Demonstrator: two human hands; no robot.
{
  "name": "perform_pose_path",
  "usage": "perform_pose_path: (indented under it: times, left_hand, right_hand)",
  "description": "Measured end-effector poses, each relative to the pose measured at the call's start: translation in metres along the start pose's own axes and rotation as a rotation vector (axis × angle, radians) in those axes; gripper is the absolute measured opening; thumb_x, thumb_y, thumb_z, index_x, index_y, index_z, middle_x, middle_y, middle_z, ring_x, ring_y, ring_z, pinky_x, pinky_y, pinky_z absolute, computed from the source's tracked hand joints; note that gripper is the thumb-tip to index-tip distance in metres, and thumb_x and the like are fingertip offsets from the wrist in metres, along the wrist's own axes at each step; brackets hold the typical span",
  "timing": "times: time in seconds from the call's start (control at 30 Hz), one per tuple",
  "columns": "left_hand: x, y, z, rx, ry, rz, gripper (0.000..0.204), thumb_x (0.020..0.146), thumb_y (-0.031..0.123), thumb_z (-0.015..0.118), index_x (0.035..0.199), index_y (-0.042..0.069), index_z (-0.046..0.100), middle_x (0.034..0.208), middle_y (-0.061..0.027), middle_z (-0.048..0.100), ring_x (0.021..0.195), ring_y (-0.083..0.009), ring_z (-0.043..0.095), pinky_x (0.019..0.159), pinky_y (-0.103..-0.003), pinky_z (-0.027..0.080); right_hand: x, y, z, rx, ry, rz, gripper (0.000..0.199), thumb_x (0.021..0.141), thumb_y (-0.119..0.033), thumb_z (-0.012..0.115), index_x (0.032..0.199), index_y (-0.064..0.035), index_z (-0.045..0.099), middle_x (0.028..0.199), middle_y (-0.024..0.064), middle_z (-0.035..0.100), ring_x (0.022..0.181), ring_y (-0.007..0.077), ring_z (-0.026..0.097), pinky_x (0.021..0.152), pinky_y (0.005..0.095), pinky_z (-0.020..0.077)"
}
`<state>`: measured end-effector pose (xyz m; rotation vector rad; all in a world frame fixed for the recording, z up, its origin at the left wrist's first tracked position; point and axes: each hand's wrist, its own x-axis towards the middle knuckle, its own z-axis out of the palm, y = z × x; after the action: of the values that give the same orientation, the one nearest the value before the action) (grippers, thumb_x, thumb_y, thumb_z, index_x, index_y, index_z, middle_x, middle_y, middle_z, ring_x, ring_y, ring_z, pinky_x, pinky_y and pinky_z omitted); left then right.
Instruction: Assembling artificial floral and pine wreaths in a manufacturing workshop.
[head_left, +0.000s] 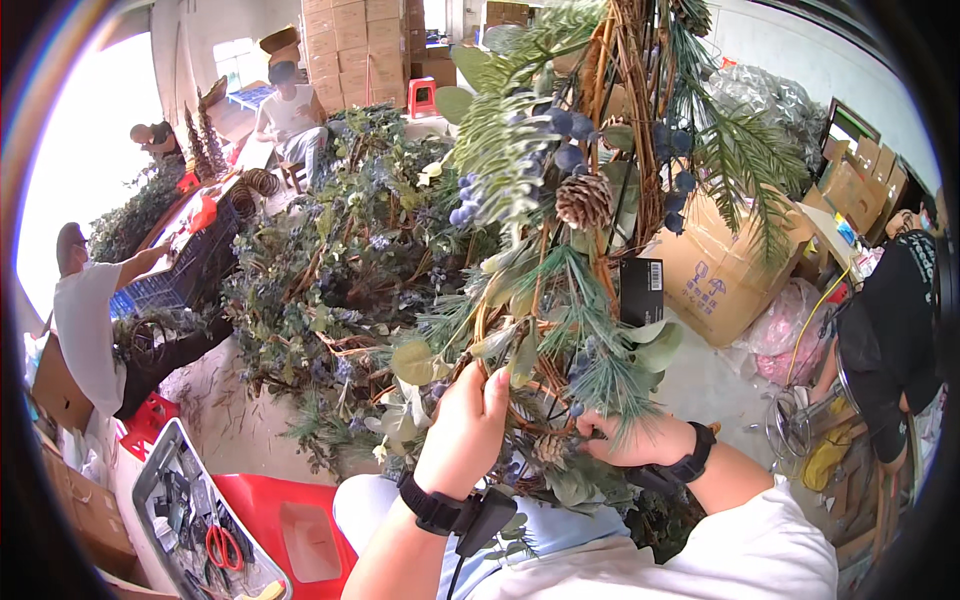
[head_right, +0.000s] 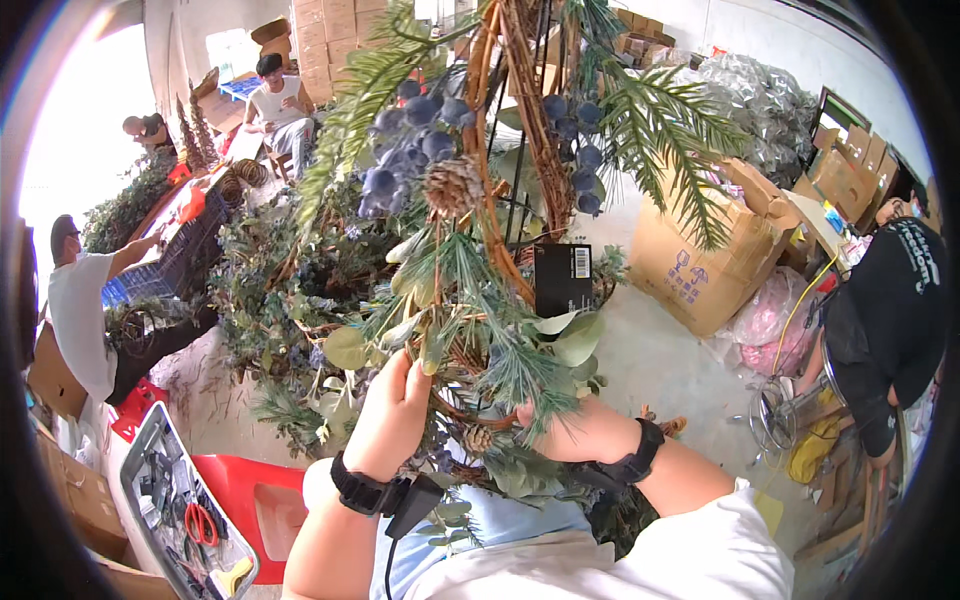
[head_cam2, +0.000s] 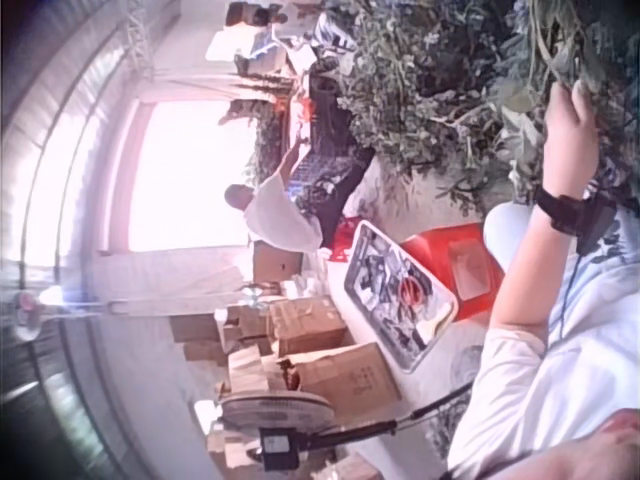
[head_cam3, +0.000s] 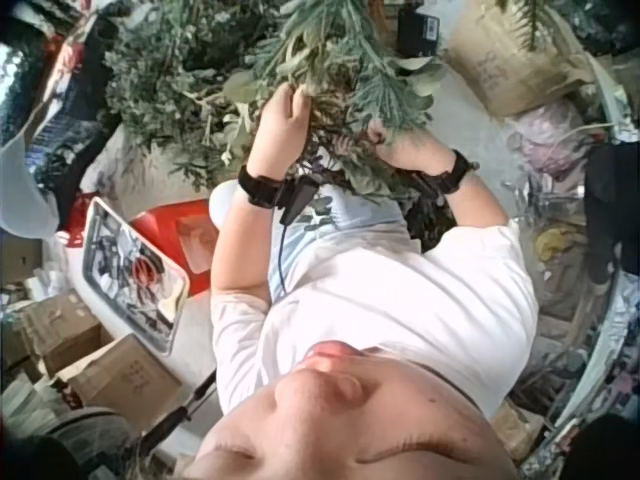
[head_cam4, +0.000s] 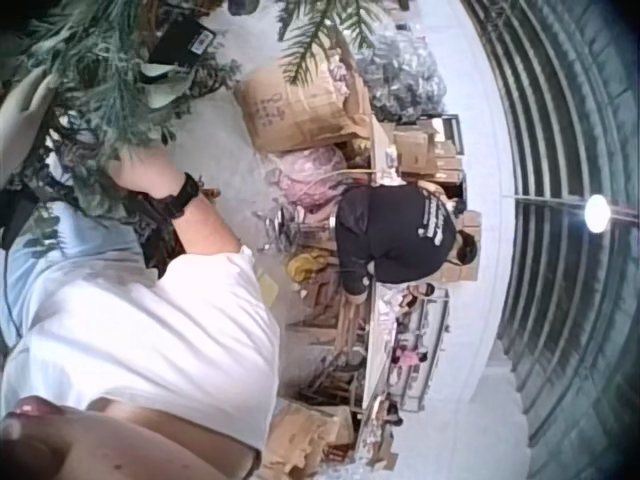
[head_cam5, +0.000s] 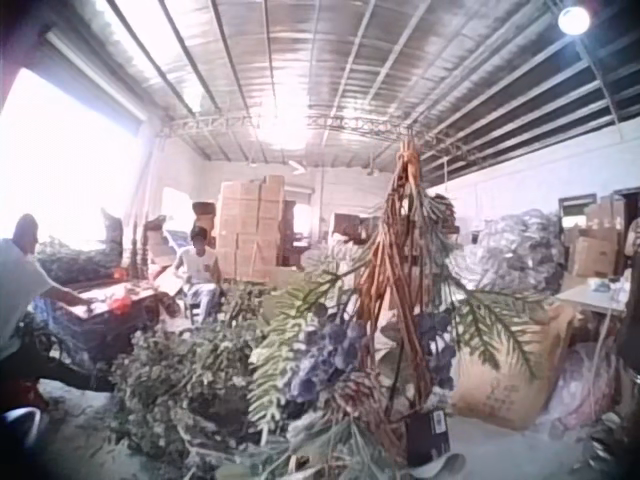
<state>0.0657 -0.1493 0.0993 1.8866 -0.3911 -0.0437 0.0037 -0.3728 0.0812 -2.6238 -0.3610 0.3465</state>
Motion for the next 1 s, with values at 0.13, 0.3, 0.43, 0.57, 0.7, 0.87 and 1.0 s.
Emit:
perform_pose_path:
  times: [0.13,0.3,0.43,0.57,0.7,0.87,1.0]
  left_hand:
    - [0.012,0.005,0.002,0.087,-0.026,-0.037,0.033,0.097,0.032,0.046,0.094,-0.001,0.049,0.078,-0.0226,0.056,0.076,-0.0417,0.054,0.069,-0.043,0.044]
    - [0.025,-0.001,0.014,0.054,-0.021,-0.033,0.034,0.096,0.032,0.046,0.099,-0.001,0.05,0.086,-0.0251,0.059,0.083,-0.0433,0.055,0.073,-0.045,0.044]
    - [0.023,-0.004,0.011,0.04,-0.018,-0.036,0.028,0.095,0.024,0.046,0.098,-0.003,0.05,0.089,-0.0278,0.056,0.087,-0.0447,0.053,0.076,-0.043,0.043]
    - [0.018,0.001,0.014,0.047,-0.061,-0.092,0.035,0.095,0.033,0.045,0.09,-0.002,0.047,0.085,-0.0289,0.055,0.085,-0.0476,0.052,0.074,-0.046,0.043]
    - [0.016,0.008,0.018,0.055,-0.168,-0.125,0.039,0.096,0.039,0.044,0.098,0.0,0.048,0.091,-0.0274,0.058,0.092,-0.0463,0.055,0.076,-0.047,0.044]
    - [0.026,0.001,0.028,0.034,-0.196,-0.113,0.04,0.096,0.04,0.043,0.108,0.002,0.05,0.093,-0.0226,0.061,0.093,-0.041,0.058,0.077,-0.044,0.046]
    - [0.036,-0.006,0.029,0.032,-0.252,-0.192,0.042,0.097,0.039,0.042,0.114,0.002,0.049,0.095,-0.0228,0.062,0.094,-0.0402,0.059,0.079,-0.043,0.046]
  right_hand:
    - [0.001,0.006,-0.001,-0.006,0.299,-0.108,0.019,0.074,-0.013,0.064,0.09,-0.0057,0.057,0.09,0.0134,0.06,0.085,0.0328,0.059,0.072,0.0406,0.0478]
    - [0.018,0.003,-0.018,-0.361,0.677,-0.329,0.015,0.072,-0.008,0.063,0.086,-0.0054,0.059,0.088,0.0146,0.061,0.083,0.0361,0.059,0.07,0.0436,0.0485]
    - [0.012,0.012,0.007,-0.258,0.371,-0.09,0.018,0.081,-0.018,0.061,0.096,-0.0072,0.058,0.085,0.0156,0.064,0.078,0.0372,0.061,0.066,0.0437,0.0493]
    - [-0.003,0.04,0.022,0.145,0.197,-0.037,0.022,0.082,-0.023,0.063,0.097,-0.008,0.061,0.084,0.013,0.066,0.076,0.0316,0.064,0.066,0.0383,0.0502]
    - [-0.006,0.082,0.029,0.403,-0.135,0.162,0.023,0.089,-0.027,0.058,0.098,-0.0082,0.067,0.091,0.0097,0.066,0.084,0.0235,0.062,0.077,0.0319,0.0473]
    - [-0.005,0.053,0.011,-0.002,0.272,-0.07,0.017,0.084,-0.022,0.062,0.096,-0.0105,0.065,0.088,0.0096,0.064,0.083,0.0266,0.061,0.074,0.0358,0.0482]
    - [0.005,0.021,-0.003,-0.234,0.656,-0.312,0.022,0.083,-0.014,0.061,0.103,-0.0026,0.061,0.093,0.0147,0.064,0.087,0.0326,0.061,0.076,0.0406,0.0475]
